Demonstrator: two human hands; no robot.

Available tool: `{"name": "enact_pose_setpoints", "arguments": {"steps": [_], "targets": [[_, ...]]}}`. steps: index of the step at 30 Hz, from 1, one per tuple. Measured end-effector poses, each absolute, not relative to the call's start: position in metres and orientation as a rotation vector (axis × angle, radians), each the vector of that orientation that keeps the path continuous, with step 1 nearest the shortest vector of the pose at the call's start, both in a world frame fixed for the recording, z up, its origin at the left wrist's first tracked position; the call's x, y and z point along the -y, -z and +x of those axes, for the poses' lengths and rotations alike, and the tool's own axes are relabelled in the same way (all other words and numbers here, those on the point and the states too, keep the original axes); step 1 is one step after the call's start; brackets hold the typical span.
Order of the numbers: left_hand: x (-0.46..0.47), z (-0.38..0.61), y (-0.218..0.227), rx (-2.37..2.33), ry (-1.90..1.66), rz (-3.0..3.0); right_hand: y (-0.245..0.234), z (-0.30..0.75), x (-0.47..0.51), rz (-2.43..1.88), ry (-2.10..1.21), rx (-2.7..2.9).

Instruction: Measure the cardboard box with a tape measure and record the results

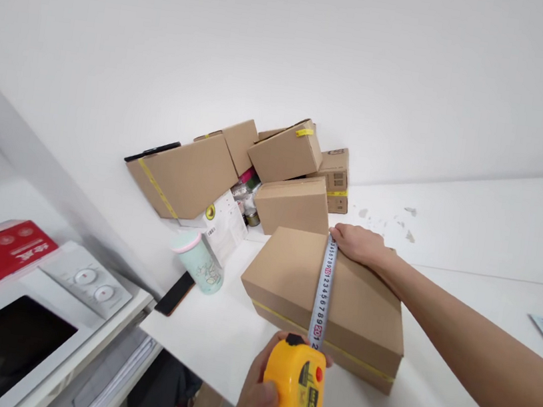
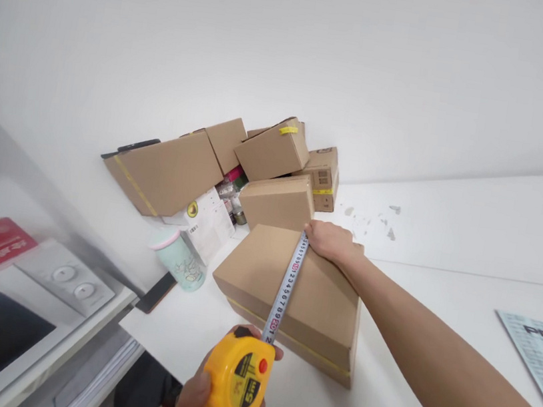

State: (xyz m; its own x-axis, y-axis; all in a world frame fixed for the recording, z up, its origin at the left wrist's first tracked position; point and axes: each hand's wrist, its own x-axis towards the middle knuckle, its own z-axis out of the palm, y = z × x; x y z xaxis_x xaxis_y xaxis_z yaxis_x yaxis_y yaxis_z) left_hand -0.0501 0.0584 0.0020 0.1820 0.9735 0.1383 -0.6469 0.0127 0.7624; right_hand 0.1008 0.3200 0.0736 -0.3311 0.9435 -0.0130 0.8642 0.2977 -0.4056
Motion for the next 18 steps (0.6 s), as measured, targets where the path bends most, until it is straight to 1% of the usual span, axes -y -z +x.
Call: {"name": "enact_pose_setpoints", "arguments": {"steps": [5, 11, 18], "targets": [[-0.059, -0.059, -0.001, -0.449, -1.337, 0.816, -0.075, 0.102, -0.315, -1.666, -0.507, 2.349], [-0.053, -0.063, 0.0, -0.502, -1.509, 0.803, -0.074, 0.102, -0.314, -1.672, -0.494, 2.365], [-0.052, -0.061, 0.001, -0.509, -1.526, 0.829, -0.075, 0.102, -0.311, -1.669, -0.476, 2.38]]}}
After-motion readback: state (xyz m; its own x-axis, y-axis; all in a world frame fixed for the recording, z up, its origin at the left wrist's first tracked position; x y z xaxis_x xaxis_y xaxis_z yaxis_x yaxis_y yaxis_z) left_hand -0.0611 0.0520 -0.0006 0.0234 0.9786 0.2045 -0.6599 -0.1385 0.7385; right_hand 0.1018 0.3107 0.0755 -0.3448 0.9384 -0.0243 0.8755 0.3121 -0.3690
